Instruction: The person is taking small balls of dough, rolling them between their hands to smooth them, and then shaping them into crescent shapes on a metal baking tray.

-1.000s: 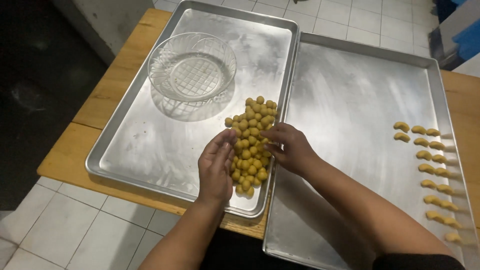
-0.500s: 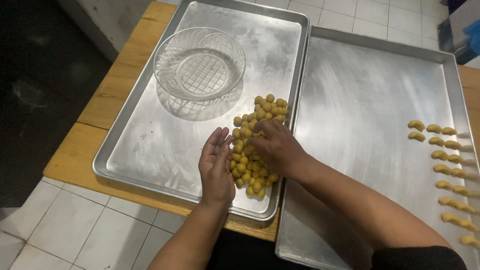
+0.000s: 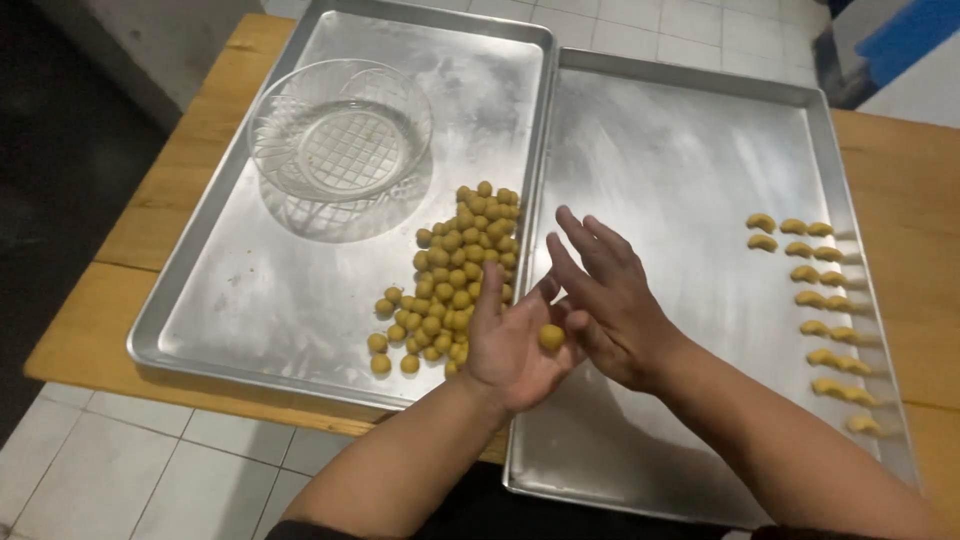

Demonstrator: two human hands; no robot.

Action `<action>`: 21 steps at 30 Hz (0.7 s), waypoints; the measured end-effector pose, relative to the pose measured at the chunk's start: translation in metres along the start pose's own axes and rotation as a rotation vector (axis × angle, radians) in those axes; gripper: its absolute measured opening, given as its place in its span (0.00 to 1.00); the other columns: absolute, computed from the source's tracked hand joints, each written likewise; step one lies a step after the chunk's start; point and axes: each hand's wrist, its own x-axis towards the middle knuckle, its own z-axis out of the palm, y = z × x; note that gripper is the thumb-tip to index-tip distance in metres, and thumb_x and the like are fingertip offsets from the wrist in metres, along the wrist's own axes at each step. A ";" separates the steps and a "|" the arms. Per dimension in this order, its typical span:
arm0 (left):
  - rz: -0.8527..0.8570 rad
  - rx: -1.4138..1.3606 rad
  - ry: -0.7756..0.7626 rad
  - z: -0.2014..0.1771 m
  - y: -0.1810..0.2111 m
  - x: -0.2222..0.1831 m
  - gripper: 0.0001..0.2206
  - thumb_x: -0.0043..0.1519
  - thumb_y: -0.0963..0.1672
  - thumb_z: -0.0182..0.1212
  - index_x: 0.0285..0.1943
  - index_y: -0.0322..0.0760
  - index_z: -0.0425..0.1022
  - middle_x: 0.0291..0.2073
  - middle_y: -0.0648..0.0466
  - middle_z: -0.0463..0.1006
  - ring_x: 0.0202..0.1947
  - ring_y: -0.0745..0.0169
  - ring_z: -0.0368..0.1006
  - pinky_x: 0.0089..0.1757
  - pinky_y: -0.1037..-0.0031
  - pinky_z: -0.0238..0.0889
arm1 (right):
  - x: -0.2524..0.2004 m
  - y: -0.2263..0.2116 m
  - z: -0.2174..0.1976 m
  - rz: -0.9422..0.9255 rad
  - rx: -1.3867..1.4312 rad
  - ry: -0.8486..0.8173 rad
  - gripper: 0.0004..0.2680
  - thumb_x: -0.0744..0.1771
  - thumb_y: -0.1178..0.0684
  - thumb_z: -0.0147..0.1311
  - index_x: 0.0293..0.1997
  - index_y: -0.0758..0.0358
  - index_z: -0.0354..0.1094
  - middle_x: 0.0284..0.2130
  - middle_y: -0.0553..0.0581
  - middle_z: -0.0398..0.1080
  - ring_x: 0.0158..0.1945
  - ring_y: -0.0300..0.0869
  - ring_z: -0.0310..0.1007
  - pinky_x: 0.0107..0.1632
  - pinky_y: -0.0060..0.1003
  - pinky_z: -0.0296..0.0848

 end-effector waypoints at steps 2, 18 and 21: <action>0.060 0.029 0.120 0.012 -0.022 0.014 0.27 0.62 0.65 0.49 0.49 0.48 0.75 0.42 0.52 0.80 0.41 0.60 0.79 0.50 0.71 0.67 | -0.022 -0.006 0.013 0.105 -0.014 -0.082 0.37 0.67 0.23 0.14 0.76 0.67 0.41 0.75 0.73 0.41 0.74 0.71 0.37 0.71 0.64 0.38; 0.648 0.373 -0.604 -0.074 -0.157 0.102 0.60 0.45 0.68 0.61 0.77 0.29 0.42 0.75 0.37 0.37 0.75 0.40 0.42 0.71 0.50 0.31 | -0.114 -0.017 -0.014 0.117 -0.330 0.099 0.46 0.62 0.15 0.16 0.78 0.67 0.19 0.76 0.70 0.14 0.75 0.63 0.02 0.69 0.57 0.01; 0.454 0.389 -0.438 -0.063 -0.122 0.089 0.54 0.47 0.69 0.56 0.74 0.33 0.48 0.70 0.41 0.46 0.72 0.44 0.48 0.71 0.52 0.34 | -0.135 0.044 -0.031 0.431 -0.396 0.044 0.40 0.65 0.18 0.19 0.78 0.64 0.42 0.75 0.61 0.07 0.74 0.57 -0.04 0.70 0.63 0.08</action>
